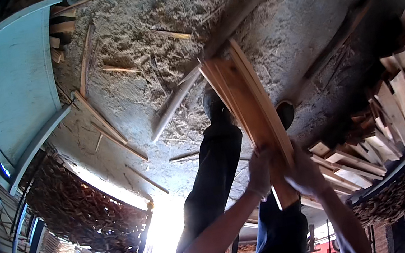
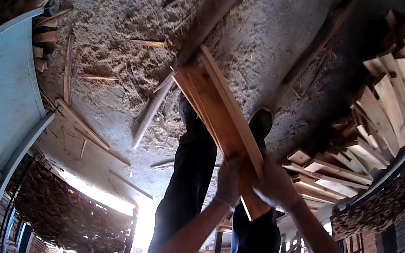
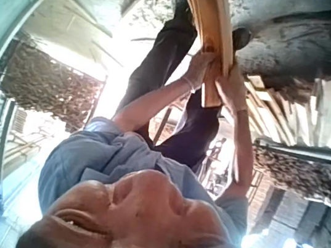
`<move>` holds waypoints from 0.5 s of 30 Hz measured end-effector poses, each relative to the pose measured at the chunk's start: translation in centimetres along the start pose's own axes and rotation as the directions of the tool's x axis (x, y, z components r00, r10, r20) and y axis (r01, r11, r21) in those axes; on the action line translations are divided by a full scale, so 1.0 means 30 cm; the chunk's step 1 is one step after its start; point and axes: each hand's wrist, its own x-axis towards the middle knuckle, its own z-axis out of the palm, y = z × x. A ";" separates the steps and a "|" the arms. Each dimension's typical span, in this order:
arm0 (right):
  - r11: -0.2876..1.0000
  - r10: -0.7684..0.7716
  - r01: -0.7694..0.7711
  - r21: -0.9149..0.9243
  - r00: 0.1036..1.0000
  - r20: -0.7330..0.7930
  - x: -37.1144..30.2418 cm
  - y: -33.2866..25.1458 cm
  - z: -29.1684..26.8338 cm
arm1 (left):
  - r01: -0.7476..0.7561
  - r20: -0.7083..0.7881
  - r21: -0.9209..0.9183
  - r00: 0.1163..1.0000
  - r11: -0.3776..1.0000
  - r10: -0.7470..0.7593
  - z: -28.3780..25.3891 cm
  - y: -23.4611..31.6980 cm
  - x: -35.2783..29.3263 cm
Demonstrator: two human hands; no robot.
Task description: The person repeatedly picks up small wooden planks from a pile on the floor, gathers them into bundles, and stacks them onto a growing pile. The person wears gloves and moves between the floor and the stack throughout the clip.
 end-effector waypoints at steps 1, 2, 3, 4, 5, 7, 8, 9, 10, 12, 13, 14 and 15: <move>0.995 -0.063 0.063 -0.072 0.998 0.003 0.102 -0.021 0.017 | -0.108 -0.015 0.008 0.994 0.994 0.108 -0.015 0.022 0.055; 0.997 -0.062 0.061 0.041 0.998 0.026 0.178 -0.062 0.035 | -0.133 -0.049 0.009 0.990 0.991 0.133 -0.059 0.036 0.117; 0.987 -0.063 0.056 0.152 0.997 0.041 0.229 -0.096 0.049 | -0.158 -0.076 0.011 0.984 0.987 0.159 -0.108 0.042 0.173; 0.986 -0.100 0.095 0.135 0.995 0.030 0.266 -0.112 0.056 | -0.134 -0.021 -0.096 0.991 0.986 0.132 -0.126 0.067 0.211; 0.982 -0.145 0.142 0.123 0.989 0.012 0.302 -0.129 0.074 | -0.108 0.041 -0.192 0.992 0.975 0.118 -0.147 0.112 0.239; 0.982 -0.187 0.186 -0.011 0.979 -0.080 0.322 -0.152 0.135 | -0.075 0.090 -0.284 0.990 0.956 0.105 -0.182 0.158 0.254; 0.983 -0.180 0.177 -0.043 0.982 -0.055 0.295 -0.179 0.126 | -0.065 0.076 -0.291 0.993 0.954 0.091 -0.189 0.150 0.233; 0.983 -0.172 0.169 -0.078 0.985 -0.032 0.264 -0.208 0.110 | -0.055 0.064 -0.301 0.995 0.952 0.078 -0.194 0.139 0.207; 0.987 -0.134 0.134 -0.086 0.991 0.003 0.226 -0.221 0.089 | -0.021 0.061 -0.316 0.997 0.949 0.042 -0.168 0.133 0.160; 0.994 -0.085 0.088 -0.070 0.996 0.041 0.133 -0.232 0.048 | -0.016 0.038 -0.242 0.999 0.970 0.026 -0.086 0.147 0.002; 0.995 -0.073 0.077 -0.071 0.995 0.066 0.084 -0.242 0.037 | -0.017 0.014 -0.209 1.000 0.978 0.020 -0.076 0.146 -0.064; 0.999 -0.041 0.042 -0.009 0.992 0.118 0.052 -0.221 0.039 | -0.016 0.040 -0.177 0.999 0.984 0.023 -0.082 0.130 -0.101; 0.996 -0.065 0.058 0.074 0.993 0.097 0.007 -0.208 0.040 | -0.017 0.064 -0.143 0.998 0.990 0.026 -0.085 0.114 -0.134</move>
